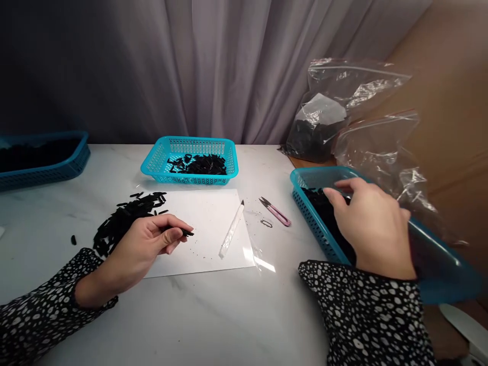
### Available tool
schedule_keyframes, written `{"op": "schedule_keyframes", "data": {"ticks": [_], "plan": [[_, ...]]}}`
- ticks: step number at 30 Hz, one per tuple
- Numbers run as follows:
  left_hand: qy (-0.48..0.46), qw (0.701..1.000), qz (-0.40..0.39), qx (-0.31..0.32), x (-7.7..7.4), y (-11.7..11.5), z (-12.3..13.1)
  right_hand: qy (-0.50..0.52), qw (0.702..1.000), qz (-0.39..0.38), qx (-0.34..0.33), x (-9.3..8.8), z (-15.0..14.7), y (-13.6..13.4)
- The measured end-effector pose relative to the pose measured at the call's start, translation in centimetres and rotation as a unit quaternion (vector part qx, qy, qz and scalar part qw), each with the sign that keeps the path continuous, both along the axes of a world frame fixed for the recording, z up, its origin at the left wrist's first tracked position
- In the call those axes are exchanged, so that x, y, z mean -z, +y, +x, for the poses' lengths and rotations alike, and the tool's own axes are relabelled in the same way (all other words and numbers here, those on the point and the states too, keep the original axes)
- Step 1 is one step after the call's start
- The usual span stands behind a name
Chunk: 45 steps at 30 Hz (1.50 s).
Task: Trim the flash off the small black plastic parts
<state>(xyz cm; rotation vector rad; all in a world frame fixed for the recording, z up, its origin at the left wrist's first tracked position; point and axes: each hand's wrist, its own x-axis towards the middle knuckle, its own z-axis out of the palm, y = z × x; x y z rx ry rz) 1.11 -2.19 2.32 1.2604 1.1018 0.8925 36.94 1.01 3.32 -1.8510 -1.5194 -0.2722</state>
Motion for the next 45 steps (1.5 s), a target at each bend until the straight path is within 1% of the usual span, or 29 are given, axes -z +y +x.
{"op": "schedule_keyframes", "data": {"ticks": [2,3,4,5,7,8,9,10,12,14,20,23,25,28,30,34,37,41,45], "plan": [[0.008,1.0,0.014,-0.003,-0.2,0.0,0.1,0.046,0.995,0.046,-0.074,0.1,-3.0,-0.1],[0.012,1.0,0.024,-0.005,-0.3,0.0,0.1,0.099,0.985,0.055,-0.128,0.2,-5.1,-0.2],[0.015,0.999,0.035,-0.008,-0.4,0.0,0.1,0.164,0.965,0.065,-0.195,0.3,-7.3,-0.5],[0.018,0.999,0.047,-0.011,-0.5,0.0,0.2,0.215,0.937,0.045,-0.271,0.6,-9.5,-0.8],[0.026,0.997,0.066,-0.014,-0.5,0.0,0.2,0.265,0.879,0.001,-0.396,1.5,-13.2,-1.7],[0.03,0.997,0.074,-0.014,-0.5,0.0,0.2,0.296,0.848,-0.012,-0.439,2.1,-14.7,-2.2],[0.034,0.996,0.079,-0.013,-0.4,0.0,0.2,0.331,0.822,-0.023,-0.464,2.8,-15.8,-2.7],[0.038,0.996,0.081,-0.01,-0.4,0.0,0.2,0.365,0.801,-0.029,-0.475,3.4,-16.6,-3.1],[0.04,0.996,0.079,-0.003,-0.3,0.0,0.2,0.421,0.774,-0.041,-0.471,4.4,-17.4,-3.8],[0.041,0.996,0.074,0.006,-0.3,0.1,0.3,0.462,0.759,-0.054,-0.456,4.8,-17.8,-4.1],[0.03,0.998,0.059,0.017,-0.5,0.0,0.4,0.54,0.715,-0.088,-0.434,4.4,-17.8,-4.3],[0.01,0.999,0.022,0.023,-0.4,0.1,0.4,0.555,0.712,-0.097,-0.419,4.3,-17.6,-4.1],[-0.013,0.999,-0.023,0.02,-0.3,0.3,0.5,0.564,0.709,-0.11,-0.409,4.3,-17.4,-3.9],[-0.046,0.995,-0.088,0.008,-0.5,0.4,0.5,0.585,0.692,-0.131,-0.402,4.5,-17.1,-3.5],[-0.06,0.992,-0.113,0.001,-0.8,0.5,0.5,0.597,0.682,-0.141,-0.398,4.6,-17.1,-3.3],[-0.072,0.988,-0.137,0.003,-1.2,0.4,0.5,0.612,0.671,-0.144,-0.393,4.6,-17.0,-3.1],[-0.065,0.985,-0.158,0.026,-1.2,0.2,0.6,0.61,0.673,-0.134,-0.396,4.5,-16.9,-3.1],[-0.043,0.984,-0.164,0.06,-1.3,-0.1,0.9,0.602,0.677,-0.131,-0.403,4.4,-16.8,-3.2],[-0.045,0.983,-0.165,0.068,-1.5,-0.3,1.2,0.599,0.676,-0.136,-0.408,4.4,-16.9,-3.3]]}}
